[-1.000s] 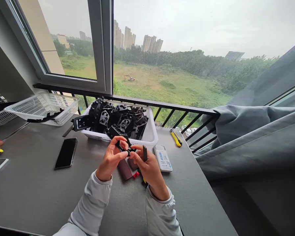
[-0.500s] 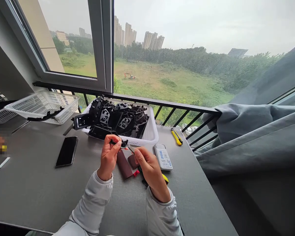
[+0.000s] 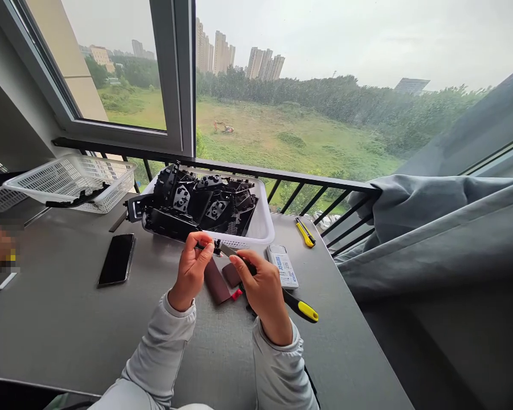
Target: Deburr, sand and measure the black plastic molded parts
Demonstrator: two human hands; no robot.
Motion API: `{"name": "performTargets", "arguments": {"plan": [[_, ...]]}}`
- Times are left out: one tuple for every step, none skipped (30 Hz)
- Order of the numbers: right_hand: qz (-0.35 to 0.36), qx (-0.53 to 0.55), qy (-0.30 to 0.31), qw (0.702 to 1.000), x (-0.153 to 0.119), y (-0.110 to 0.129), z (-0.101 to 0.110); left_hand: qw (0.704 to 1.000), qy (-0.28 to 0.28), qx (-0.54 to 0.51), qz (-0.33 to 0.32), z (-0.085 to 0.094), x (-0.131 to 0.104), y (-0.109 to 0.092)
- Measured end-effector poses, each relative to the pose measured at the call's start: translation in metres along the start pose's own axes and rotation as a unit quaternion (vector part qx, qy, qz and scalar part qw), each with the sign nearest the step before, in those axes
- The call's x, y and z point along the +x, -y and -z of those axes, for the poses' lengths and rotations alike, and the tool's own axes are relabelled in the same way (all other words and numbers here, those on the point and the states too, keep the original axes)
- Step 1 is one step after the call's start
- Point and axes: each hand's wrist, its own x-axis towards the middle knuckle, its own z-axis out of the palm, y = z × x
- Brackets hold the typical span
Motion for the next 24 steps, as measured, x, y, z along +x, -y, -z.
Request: {"name": "performTargets", "arguments": {"plan": [[0.001, 0.001, 0.001, 1.0, -0.001, 0.001, 0.001, 1.0, 0.004, 0.002, 0.002, 0.0, 0.0, -0.002], [0.003, 0.004, 0.006, 1.0, -0.002, 0.003, 0.001, 1.0, 0.006, 0.003, 0.003, 0.0, -0.001, -0.003], [0.003, 0.009, 0.013, 1.0, -0.003, 0.004, 0.001, 1.0, 0.007, 0.006, 0.003, 0.0, -0.001, -0.004], [0.003, 0.012, 0.018, 1.0, -0.005, 0.006, 0.002, 1.0, 0.007, 0.009, 0.003, 0.001, -0.002, -0.005], [0.001, 0.013, 0.019, 1.0, -0.006, 0.007, 0.002, 1.0, 0.008, 0.011, 0.003, 0.001, -0.004, -0.006], [-0.002, 0.015, 0.016, 1.0, -0.008, 0.007, 0.003, 1.0, 0.01, 0.01, 0.006, 0.002, -0.005, -0.007], [-0.008, 0.018, 0.009, 1.0, -0.009, 0.007, 0.003, 1.0, 0.015, 0.004, 0.012, 0.003, -0.007, -0.007], [-0.016, 0.026, 0.005, 1.0, -0.011, 0.007, 0.004, 0.999, 0.024, -0.008, 0.02, 0.005, -0.01, -0.008], [-0.026, 0.043, 0.006, 0.999, -0.013, 0.006, 0.004, 0.999, 0.035, -0.025, 0.031, 0.007, -0.012, -0.008], [-0.038, 0.072, 0.012, 0.997, -0.015, 0.005, 0.004, 0.997, 0.048, -0.046, 0.043, 0.009, -0.015, -0.009], [-0.052, 0.112, 0.024, 0.992, -0.018, 0.004, 0.004, 0.994, 0.062, -0.071, 0.054, 0.012, -0.018, -0.01], [-0.068, 0.162, 0.039, 0.984, -0.022, 0.004, 0.003, 0.99, 0.078, -0.101, 0.064, 0.014, -0.021, -0.012], [-0.086, 0.216, 0.053, 0.971, -0.026, 0.004, 0.001, 0.984, 0.092, -0.135, 0.073, 0.016, -0.024, -0.013], [-0.105, 0.27, 0.064, 0.955, -0.03, 0.005, -0.001, 0.976, 0.103, -0.171, 0.082, 0.019, -0.028, -0.015], [-0.124, 0.32, 0.07, 0.937, -0.036, 0.006, -0.004, 0.968, 0.112, -0.206, 0.09, 0.02, -0.031, -0.017], [-0.14, 0.364, 0.071, 0.918, -0.042, 0.008, -0.007, 0.959, 0.118, -0.237, 0.098, 0.022, -0.035, -0.018], [-0.154, 0.402, 0.068, 0.9, -0.048, 0.01, -0.011, 0.951, 0.122, -0.263, 0.109, 0.024, -0.04, -0.019], [-0.164, 0.435, 0.061, 0.883, -0.055, 0.012, -0.015, 0.943, 0.125, -0.282, 0.121, 0.025, -0.044, -0.019], [-0.171, 0.463, 0.053, 0.868, -0.062, 0.014, -0.019, 0.936, 0.13, -0.299, 0.135, 0.027, -0.049, -0.019], [-0.177, 0.485, 0.047, 0.855, -0.069, 0.016, -0.023, 0.928, 0.137, -0.313, 0.149, 0.029, -0.055, -0.018], [-0.182, 0.501, 0.044, 0.845, -0.076, 0.017, -0.028, 0.92, 0.145, -0.325, 0.163, 0.031, -0.061, -0.017], [-0.187, 0.512, 0.044, 0.837, -0.083, 0.017, -0.032, 0.912, 0.152, -0.337, 0.176, 0.034, -0.067, -0.016], [-0.193, 0.517, 0.047, 0.833, -0.089, 0.017, -0.036, 0.906, 0.157, -0.346, 0.186, 0.037, -0.074, -0.014], [-0.198, 0.52, 0.049, 0.829, -0.095, 0.016, -0.04, 0.902, 0.159, -0.351, 0.197, 0.041, -0.08, -0.013]]}}
